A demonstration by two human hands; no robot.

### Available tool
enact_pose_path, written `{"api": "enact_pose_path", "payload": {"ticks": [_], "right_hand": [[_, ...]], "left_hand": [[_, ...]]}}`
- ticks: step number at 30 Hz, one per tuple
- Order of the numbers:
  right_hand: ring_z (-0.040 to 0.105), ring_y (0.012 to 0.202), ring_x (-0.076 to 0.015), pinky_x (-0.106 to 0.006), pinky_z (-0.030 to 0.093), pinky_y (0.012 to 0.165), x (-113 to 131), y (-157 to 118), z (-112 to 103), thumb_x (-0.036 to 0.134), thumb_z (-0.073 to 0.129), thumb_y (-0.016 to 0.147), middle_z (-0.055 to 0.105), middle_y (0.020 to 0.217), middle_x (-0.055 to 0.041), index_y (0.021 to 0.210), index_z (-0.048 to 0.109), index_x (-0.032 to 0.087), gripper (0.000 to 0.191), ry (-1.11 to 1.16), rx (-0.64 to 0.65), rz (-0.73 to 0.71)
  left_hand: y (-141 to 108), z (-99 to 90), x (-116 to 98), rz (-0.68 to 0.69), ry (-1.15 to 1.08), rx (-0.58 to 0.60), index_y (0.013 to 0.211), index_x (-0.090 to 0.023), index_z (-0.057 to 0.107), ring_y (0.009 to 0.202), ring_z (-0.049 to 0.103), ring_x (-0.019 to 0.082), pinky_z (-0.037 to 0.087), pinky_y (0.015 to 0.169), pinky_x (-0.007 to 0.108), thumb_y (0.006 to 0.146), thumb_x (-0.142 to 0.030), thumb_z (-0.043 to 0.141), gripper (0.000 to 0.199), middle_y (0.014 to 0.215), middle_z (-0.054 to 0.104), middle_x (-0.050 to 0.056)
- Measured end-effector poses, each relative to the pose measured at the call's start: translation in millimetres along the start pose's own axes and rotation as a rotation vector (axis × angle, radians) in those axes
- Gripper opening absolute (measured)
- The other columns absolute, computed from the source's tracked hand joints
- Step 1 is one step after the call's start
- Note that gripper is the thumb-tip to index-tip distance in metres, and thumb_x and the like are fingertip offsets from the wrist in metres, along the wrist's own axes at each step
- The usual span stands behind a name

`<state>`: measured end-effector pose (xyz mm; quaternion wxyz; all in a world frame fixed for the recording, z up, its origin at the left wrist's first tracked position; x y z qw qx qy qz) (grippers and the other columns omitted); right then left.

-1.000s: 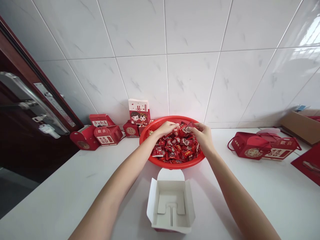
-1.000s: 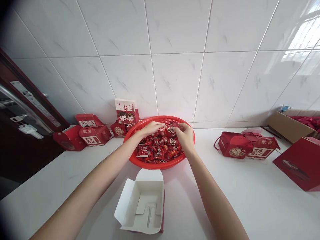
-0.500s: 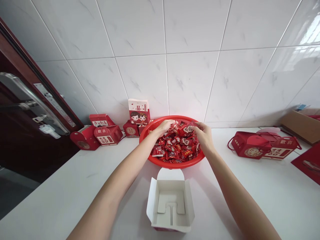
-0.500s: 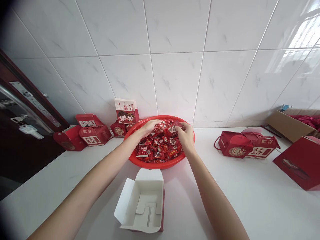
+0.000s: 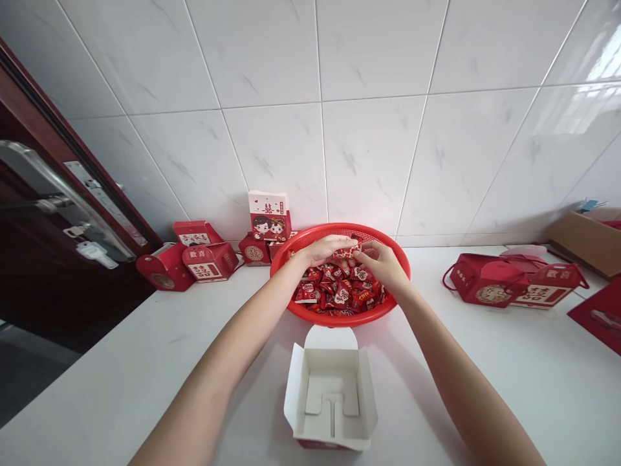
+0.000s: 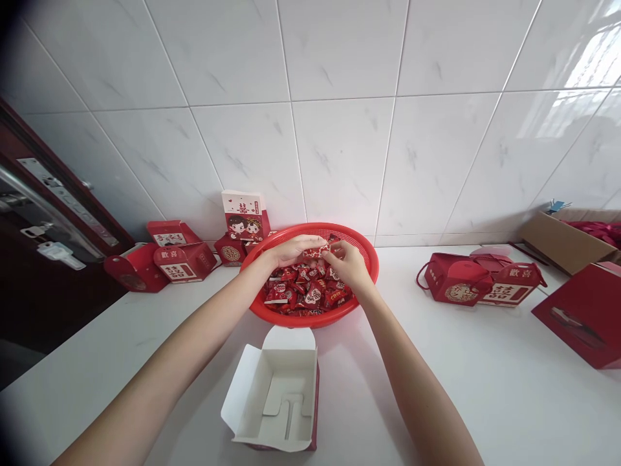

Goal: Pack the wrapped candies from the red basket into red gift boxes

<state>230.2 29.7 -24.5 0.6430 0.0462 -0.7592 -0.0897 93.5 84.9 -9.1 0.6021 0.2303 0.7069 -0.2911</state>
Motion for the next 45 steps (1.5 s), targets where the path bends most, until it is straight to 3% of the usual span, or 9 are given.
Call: {"api": "enact_pose_path", "payload": {"ticks": [3,8,13,19,24,28,33,39,45], "right_hand": [[0.059,0.065,-0.0186,-0.032,0.045,0.063,6,-1,-2,0.043,0.071,0.070,0.065,0.064,-0.0006,0.065,0.058,0.022,0.025,0.027,-0.005,-0.051],[0.042,0.056,-0.0130,-0.028,0.035,0.055,12,-6,-15,0.032,0.064,0.067,0.047,0.056,0.0052,0.059,0.044,0.024,0.023,0.063,-0.238,-0.105],[0.041,0.052,-0.0125,-0.027,0.032,0.052,11,-6,-14,0.031,0.062,0.066,0.050,0.055,0.0055,0.062,0.045,0.024,0.019,0.090,-0.213,-0.054],[0.040,0.047,-0.0125,-0.027,0.030,0.047,4,-4,-11,0.041,0.066,0.070,0.053,0.055,0.0061,0.076,0.055,0.025,0.020,0.093,-0.175,0.007],[0.047,0.051,-0.0133,-0.027,0.036,0.049,3,-3,-10,0.040,0.067,0.070,0.059,0.060,0.0036,0.072,0.057,0.023,0.020,0.122,-0.164,0.004],[0.044,0.051,-0.0122,-0.027,0.034,0.049,4,-3,-10,0.038,0.068,0.070,0.054,0.056,0.0046,0.065,0.055,0.022,0.021,0.138,-0.159,-0.004],[0.047,0.050,-0.0132,-0.027,0.036,0.048,0,-1,-9,0.041,0.070,0.072,0.055,0.054,0.0035,0.061,0.055,0.022,0.026,0.184,-0.135,0.020],[0.066,0.063,-0.0206,-0.031,0.053,0.056,-2,1,-7,0.048,0.072,0.074,0.071,0.069,-0.0023,0.071,0.060,0.023,0.028,0.306,-0.126,0.084],[0.070,0.070,-0.0222,-0.033,0.060,0.059,3,-3,-2,0.039,0.079,0.071,0.075,0.079,-0.0046,0.078,0.067,0.022,0.022,0.373,-0.010,0.154]], "left_hand": [[1,3.9,2,-0.003,0.040,0.078,0.089,-0.016,0.066,0.074,0.068,0.018,0.052,0.067,0.030,0.076,-0.054,0.080,0.042,0.082,0.071,0.003],[0,-17.7,6,-0.061,0.323,-0.148,0.094,-0.017,0.067,0.076,0.071,0.018,0.053,0.072,0.029,0.092,-0.049,0.059,0.033,0.083,0.076,0.006],[-9,-25.9,11,-0.194,0.615,0.002,0.068,-0.019,0.074,0.075,0.070,0.019,0.052,0.070,0.026,0.070,-0.021,0.068,0.006,0.071,0.076,0.001],[-34,-34.3,10,-0.322,0.832,0.078,0.070,-0.024,0.079,0.087,0.069,0.022,0.049,0.071,0.023,0.048,-0.009,0.068,0.028,0.079,0.078,-0.001],[-58,-28.5,17,-0.385,1.097,0.104,0.093,-0.029,0.082,0.096,0.065,0.029,0.047,0.071,0.026,0.039,-0.006,0.072,0.060,0.101,0.078,0.003],[-60,-18.4,17,-0.372,1.274,0.106,0.091,-0.026,0.080,0.092,0.065,0.029,0.045,0.071,0.028,0.042,-0.013,0.080,0.050,0.098,0.076,0.006],[-49,-27.2,4,-0.255,1.180,-0.028,0.059,-0.021,0.070,0.071,0.060,0.021,0.042,0.070,0.029,0.047,-0.032,0.089,0.026,0.064,0.065,0.000],[-41,-25.8,-10,0.136,0.378,-0.204,0.086,-0.018,0.069,0.084,0.065,0.019,0.050,0.077,0.030,0.063,-0.055,0.085,0.047,0.090,0.073,0.003],[-37,-14.3,-9,0.275,0.289,-0.322,0.085,-0.017,0.066,0.089,0.065,0.020,0.050,0.087,0.034,0.056,-0.051,0.092,0.052,0.089,0.070,0.002]]}}
Point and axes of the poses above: each hand's wrist, its own y-axis towards the middle knuckle, its own z-axis out of the palm, x = y × z, the point moved 5 cm from there along y, towards the middle knuckle
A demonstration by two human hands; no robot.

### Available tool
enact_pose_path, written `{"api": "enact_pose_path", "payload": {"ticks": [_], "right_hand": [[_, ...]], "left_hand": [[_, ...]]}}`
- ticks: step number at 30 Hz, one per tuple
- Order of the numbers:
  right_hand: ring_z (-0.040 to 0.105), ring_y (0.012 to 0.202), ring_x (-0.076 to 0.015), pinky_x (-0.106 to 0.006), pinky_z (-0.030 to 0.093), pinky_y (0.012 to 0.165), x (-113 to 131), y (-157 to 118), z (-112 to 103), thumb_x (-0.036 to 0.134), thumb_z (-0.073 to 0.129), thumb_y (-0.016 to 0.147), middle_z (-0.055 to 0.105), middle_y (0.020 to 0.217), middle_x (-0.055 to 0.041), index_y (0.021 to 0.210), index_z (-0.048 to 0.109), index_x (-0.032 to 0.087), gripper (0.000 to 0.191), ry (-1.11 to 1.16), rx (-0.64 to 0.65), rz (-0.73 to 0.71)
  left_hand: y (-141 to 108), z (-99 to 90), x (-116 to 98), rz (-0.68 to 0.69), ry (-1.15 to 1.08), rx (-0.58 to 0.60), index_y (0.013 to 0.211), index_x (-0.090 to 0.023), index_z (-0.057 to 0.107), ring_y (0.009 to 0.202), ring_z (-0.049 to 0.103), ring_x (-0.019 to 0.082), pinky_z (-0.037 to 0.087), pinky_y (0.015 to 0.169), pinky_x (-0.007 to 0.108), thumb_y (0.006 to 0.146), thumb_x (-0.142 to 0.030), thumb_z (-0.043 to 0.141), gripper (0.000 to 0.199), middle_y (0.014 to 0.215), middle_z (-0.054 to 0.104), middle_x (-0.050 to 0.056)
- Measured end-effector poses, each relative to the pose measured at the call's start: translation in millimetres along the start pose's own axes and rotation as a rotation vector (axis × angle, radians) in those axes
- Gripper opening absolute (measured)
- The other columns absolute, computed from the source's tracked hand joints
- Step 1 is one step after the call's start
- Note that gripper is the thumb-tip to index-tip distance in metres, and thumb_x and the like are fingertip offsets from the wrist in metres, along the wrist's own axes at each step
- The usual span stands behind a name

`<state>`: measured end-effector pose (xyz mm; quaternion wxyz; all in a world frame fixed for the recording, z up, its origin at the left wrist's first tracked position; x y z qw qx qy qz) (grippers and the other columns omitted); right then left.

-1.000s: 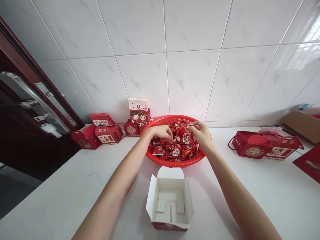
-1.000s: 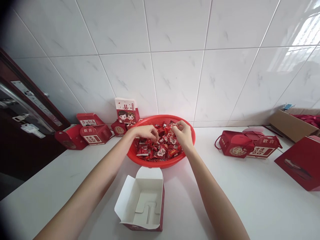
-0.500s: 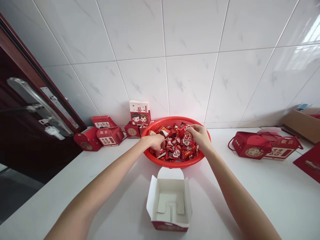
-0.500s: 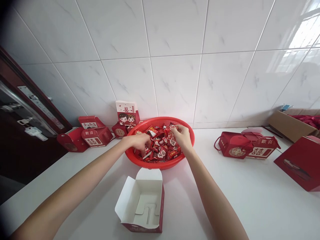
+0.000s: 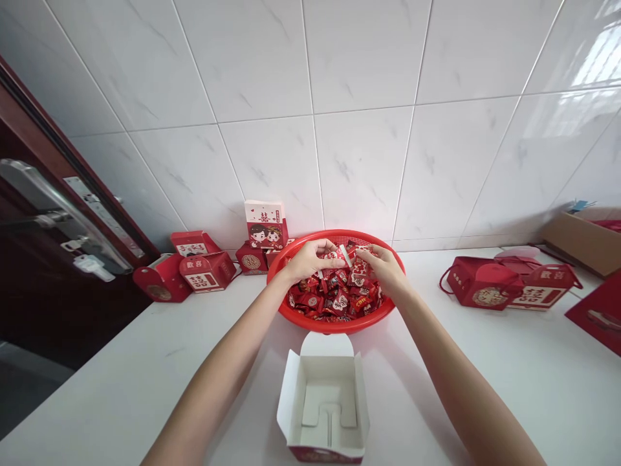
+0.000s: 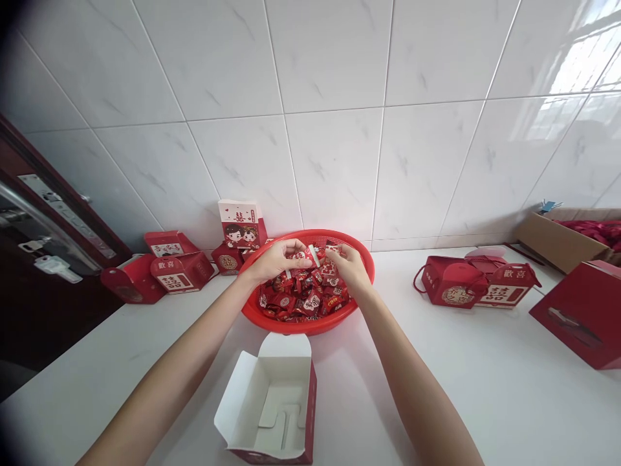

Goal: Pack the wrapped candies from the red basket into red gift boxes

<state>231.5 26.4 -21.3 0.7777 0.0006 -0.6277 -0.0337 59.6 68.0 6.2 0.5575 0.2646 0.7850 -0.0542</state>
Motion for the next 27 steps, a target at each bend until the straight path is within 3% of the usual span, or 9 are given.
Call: {"api": "enact_pose_path", "payload": {"ticks": [6,12,23,27], "right_hand": [[0.069,0.067,-0.0201,-0.032,0.058,0.061,0.3,-3.6,7.4,0.027,0.089,0.057,0.072,0.071,-0.0001,0.086,0.068,0.021,0.037,-0.031,0.221,0.004],[0.071,0.075,-0.0225,-0.035,0.058,0.069,1.0,-1.4,3.2,0.026,0.083,0.056,0.076,0.079,-0.0021,0.085,0.070,0.021,0.032,-0.009,0.148,-0.072],[0.070,0.076,-0.0230,-0.035,0.057,0.071,4.9,-4.3,4.2,0.028,0.083,0.060,0.076,0.081,-0.0015,0.088,0.070,0.022,0.032,-0.064,0.154,-0.107],[0.070,0.076,-0.0233,-0.036,0.056,0.071,4.0,-3.0,2.1,0.030,0.084,0.059,0.075,0.080,-0.0015,0.090,0.068,0.022,0.035,-0.060,0.130,-0.119]], "left_hand": [[-3.7,2.2,4.0,-0.037,-0.018,0.067,0.097,-0.016,0.072,0.093,0.067,0.022,0.051,0.086,0.034,0.055,-0.048,0.094,0.058,0.095,0.073,0.005],[-8.9,3.5,0.0,-0.035,-0.077,0.119,0.087,-0.016,0.080,0.082,0.066,0.020,0.050,0.079,0.031,0.075,-0.054,0.079,0.040,0.086,0.077,0.004],[-7.6,1.0,2.8,-0.036,-0.114,0.118,0.083,-0.018,0.081,0.076,0.064,0.018,0.051,0.073,0.030,0.067,-0.049,0.083,0.035,0.078,0.074,0.001],[-5.7,0.8,6.8,-0.004,-0.098,0.082,0.089,-0.019,0.080,0.086,0.068,0.021,0.053,0.080,0.032,0.071,-0.050,0.079,0.036,0.089,0.077,0.003]]}}
Point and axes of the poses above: each hand's wrist, its own y-axis towards the middle knuckle, its own z-axis out of the palm, x = y × z, the point moved 5 cm from there along y, towards the middle knuckle
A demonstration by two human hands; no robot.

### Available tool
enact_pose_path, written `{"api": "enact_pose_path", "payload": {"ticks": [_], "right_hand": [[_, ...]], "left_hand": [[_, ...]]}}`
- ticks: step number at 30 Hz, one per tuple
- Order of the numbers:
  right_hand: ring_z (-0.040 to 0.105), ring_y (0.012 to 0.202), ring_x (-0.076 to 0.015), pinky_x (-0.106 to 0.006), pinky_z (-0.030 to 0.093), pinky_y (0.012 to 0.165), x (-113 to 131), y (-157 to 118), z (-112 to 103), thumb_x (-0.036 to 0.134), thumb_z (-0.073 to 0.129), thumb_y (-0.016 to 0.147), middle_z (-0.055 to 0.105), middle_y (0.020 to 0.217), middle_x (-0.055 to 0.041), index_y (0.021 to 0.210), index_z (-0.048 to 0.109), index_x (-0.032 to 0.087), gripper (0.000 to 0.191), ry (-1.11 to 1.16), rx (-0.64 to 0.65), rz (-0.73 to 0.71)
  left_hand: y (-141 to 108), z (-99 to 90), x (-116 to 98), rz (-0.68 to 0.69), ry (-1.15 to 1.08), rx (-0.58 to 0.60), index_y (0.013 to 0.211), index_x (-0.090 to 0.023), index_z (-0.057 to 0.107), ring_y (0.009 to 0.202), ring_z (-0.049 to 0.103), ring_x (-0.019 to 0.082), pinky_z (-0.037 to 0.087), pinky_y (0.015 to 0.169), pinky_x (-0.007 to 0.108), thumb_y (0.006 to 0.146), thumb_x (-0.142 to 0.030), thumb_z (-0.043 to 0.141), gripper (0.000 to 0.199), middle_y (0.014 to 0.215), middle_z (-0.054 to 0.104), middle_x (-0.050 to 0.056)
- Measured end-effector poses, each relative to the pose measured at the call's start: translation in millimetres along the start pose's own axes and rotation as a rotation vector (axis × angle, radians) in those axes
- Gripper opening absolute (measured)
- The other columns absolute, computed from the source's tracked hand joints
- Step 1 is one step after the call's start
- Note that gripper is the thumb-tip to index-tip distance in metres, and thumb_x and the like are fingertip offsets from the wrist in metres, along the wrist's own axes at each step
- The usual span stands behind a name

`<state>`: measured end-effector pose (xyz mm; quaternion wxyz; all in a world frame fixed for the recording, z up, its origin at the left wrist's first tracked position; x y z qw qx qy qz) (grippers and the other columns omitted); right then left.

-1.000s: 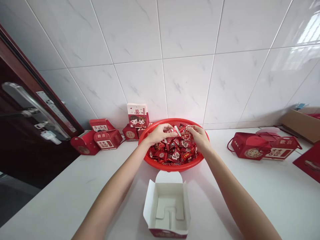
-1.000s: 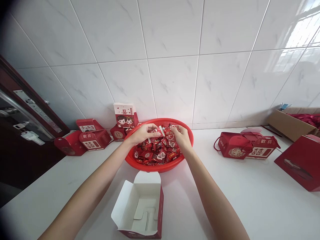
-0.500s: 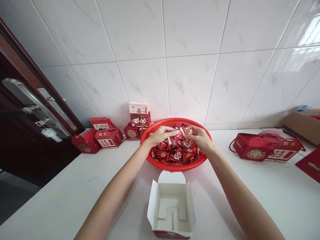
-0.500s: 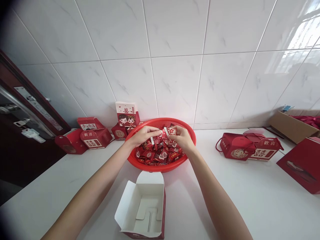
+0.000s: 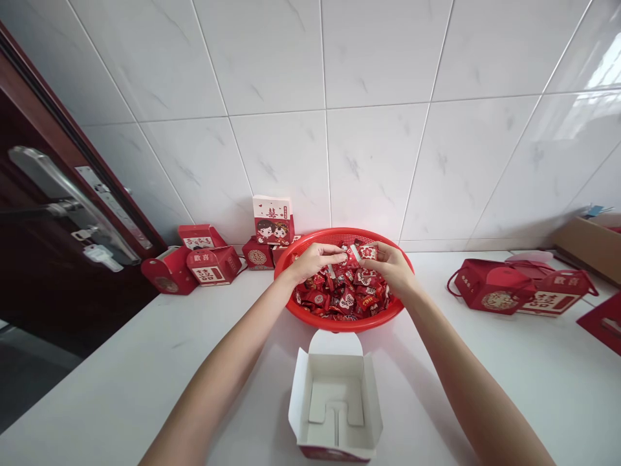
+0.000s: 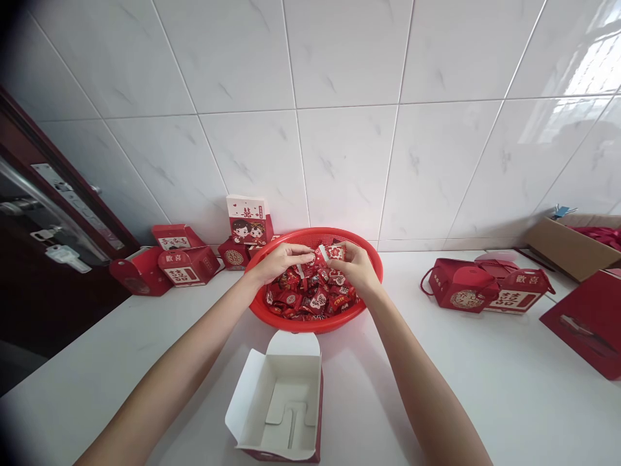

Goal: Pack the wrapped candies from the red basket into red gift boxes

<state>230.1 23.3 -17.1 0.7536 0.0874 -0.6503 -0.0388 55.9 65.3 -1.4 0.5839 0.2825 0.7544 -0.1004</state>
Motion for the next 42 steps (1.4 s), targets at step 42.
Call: {"api": "enact_pose_path", "payload": {"ticks": [42], "right_hand": [[0.071,0.072,-0.0222,-0.034,0.059,0.067,-3,0,-1,0.041,0.093,0.058,0.076,0.082,-0.0025,0.090,0.071,0.023,0.043,0.086,-0.007,0.060]], "left_hand": [[-4,7.7,1,0.006,0.046,-0.010,0.116,-0.014,0.069,0.101,0.067,0.025,0.052,0.089,0.038,0.069,-0.037,0.085,0.055,0.110,0.073,0.011]]}}
Point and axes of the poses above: each hand's wrist, its own y-axis towards the middle knuckle, its own z-axis out of the palm, x = y × z, the point moved 5 cm from there along y, towards the middle knuckle
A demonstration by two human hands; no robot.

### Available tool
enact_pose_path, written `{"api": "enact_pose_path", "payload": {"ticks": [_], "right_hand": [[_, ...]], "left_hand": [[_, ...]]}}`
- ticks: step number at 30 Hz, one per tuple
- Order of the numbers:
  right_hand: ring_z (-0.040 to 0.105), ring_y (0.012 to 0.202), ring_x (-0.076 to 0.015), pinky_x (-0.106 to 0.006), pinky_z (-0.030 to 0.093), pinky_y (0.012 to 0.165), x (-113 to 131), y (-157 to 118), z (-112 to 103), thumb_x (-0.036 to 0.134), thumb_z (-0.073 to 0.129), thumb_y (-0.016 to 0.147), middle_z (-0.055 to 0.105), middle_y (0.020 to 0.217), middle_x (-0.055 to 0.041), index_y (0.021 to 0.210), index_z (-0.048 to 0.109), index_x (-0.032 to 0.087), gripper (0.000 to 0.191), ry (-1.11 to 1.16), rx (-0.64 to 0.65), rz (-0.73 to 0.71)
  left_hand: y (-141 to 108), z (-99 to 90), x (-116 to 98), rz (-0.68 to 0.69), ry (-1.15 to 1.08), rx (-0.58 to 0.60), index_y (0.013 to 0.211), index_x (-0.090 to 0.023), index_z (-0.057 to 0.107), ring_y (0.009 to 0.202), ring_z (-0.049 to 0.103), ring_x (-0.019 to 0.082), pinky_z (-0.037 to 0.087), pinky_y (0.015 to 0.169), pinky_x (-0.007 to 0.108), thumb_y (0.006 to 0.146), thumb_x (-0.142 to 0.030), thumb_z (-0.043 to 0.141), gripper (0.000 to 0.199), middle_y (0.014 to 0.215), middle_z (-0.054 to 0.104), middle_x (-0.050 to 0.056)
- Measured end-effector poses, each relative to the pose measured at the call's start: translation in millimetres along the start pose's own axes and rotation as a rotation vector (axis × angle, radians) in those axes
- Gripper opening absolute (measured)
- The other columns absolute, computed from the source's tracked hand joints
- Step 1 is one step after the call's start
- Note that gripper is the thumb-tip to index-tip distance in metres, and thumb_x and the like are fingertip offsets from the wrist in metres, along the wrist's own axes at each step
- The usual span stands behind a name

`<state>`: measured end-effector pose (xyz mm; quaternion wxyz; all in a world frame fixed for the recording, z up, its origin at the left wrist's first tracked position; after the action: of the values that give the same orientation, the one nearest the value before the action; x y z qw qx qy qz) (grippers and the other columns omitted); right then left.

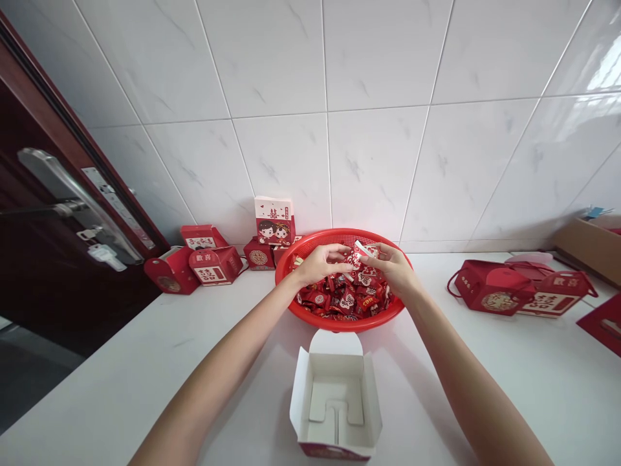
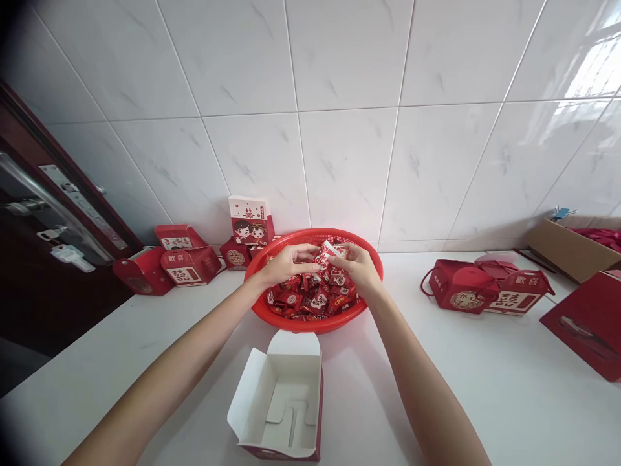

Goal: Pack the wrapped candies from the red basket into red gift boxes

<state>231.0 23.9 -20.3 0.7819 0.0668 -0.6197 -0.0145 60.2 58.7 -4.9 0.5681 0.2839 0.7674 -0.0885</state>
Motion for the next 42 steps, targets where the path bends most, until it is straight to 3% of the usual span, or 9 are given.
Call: {"api": "enact_pose_path", "payload": {"ticks": [3,6,12,18,27,34,39,42], "right_hand": [[0.073,0.077,-0.0242,-0.038,0.060,0.074,2,-1,2,0.041,0.093,0.059,0.077,0.084,-0.0029,0.088,0.071,0.023,0.041,-0.001,0.018,-0.043],[0.073,0.078,-0.0256,-0.039,0.059,0.074,2,-1,2,0.043,0.092,0.061,0.078,0.085,-0.0038,0.091,0.071,0.023,0.042,-0.002,0.013,-0.018],[0.074,0.087,-0.0251,-0.036,0.058,0.081,0,-1,6,0.039,0.094,0.060,0.078,0.093,-0.0049,0.097,0.071,0.021,0.047,0.001,0.129,0.035],[0.074,0.081,-0.0259,-0.039,0.059,0.075,2,-2,3,0.041,0.093,0.061,0.078,0.089,-0.0034,0.095,0.070,0.022,0.045,0.053,0.049,-0.022],[0.074,0.085,-0.0251,-0.039,0.059,0.079,4,-3,7,0.036,0.094,0.058,0.078,0.094,-0.0037,0.096,0.066,0.022,0.049,0.045,0.079,-0.019],[0.074,0.086,-0.0258,-0.040,0.059,0.079,4,-4,5,0.038,0.091,0.060,0.078,0.093,-0.0033,0.099,0.068,0.023,0.048,0.022,0.024,-0.039],[0.073,0.081,-0.0257,-0.037,0.059,0.070,4,0,-4,0.035,0.086,0.060,0.077,0.084,-0.0021,0.089,0.068,0.023,0.036,0.060,-0.148,-0.057],[0.073,0.080,-0.0257,-0.036,0.060,0.067,2,0,-8,0.032,0.084,0.058,0.076,0.083,-0.0014,0.085,0.067,0.023,0.033,0.058,-0.227,-0.011]], "left_hand": [[0,2.2,-4,0.016,0.042,0.034,0.092,-0.013,0.076,0.092,0.067,0.024,0.052,0.086,0.037,0.074,-0.046,0.081,0.038,0.096,0.076,0.009],[1,2.6,-7,0.047,0.053,0.043,0.080,-0.014,0.077,0.081,0.065,0.021,0.050,0.079,0.033,0.076,-0.051,0.078,0.037,0.080,0.074,0.004],[1,-0.7,-9,0.085,0.060,-0.003,0.075,-0.013,0.078,0.076,0.062,0.019,0.047,0.074,0.031,0.073,-0.054,0.080,0.040,0.074,0.072,0.004],[1,0.8,-7,0.040,0.030,0.027,0.080,-0.016,0.080,0.076,0.063,0.019,0.049,0.073,0.032,0.071,-0.056,0.080,0.041,0.078,0.075,0.004],[2,0.5,-4,0.048,0.030,0.030,0.079,-0.014,0.080,0.074,0.062,0.019,0.048,0.072,0.031,0.073,-0.055,0.080,0.041,0.076,0.074,0.004],[4,1.0,-1,0.053,0.131,0.062,0.062,-0.014,0.073,0.057,0.046,0.013,0.036,0.057,0.028,0.075,-0.061,0.076,0.048,0.055,0.056,-0.002],[2,8.3,6,0.044,0.295,0.157,0.090,-0.016,0.080,0.072,0.062,0.019,0.044,0.068,0.029,0.082,-0.054,0.072,0.040,0.077,0.073,0.003],[-2,17.9,17,-0.080,0.507,0.306,0.094,-0.019,0.078,0.066,0.062,0.018,0.042,0.062,0.027,0.078,-0.048,0.077,0.033,0.071,0.071,0.001]]}}
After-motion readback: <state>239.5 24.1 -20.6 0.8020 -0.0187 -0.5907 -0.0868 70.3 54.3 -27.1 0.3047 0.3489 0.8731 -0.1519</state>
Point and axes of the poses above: each hand's wrist, its own y-axis towards the middle knuckle, its own z-axis out of the palm, x = y × z, the point moved 5 cm from there along y, towards the middle knuckle
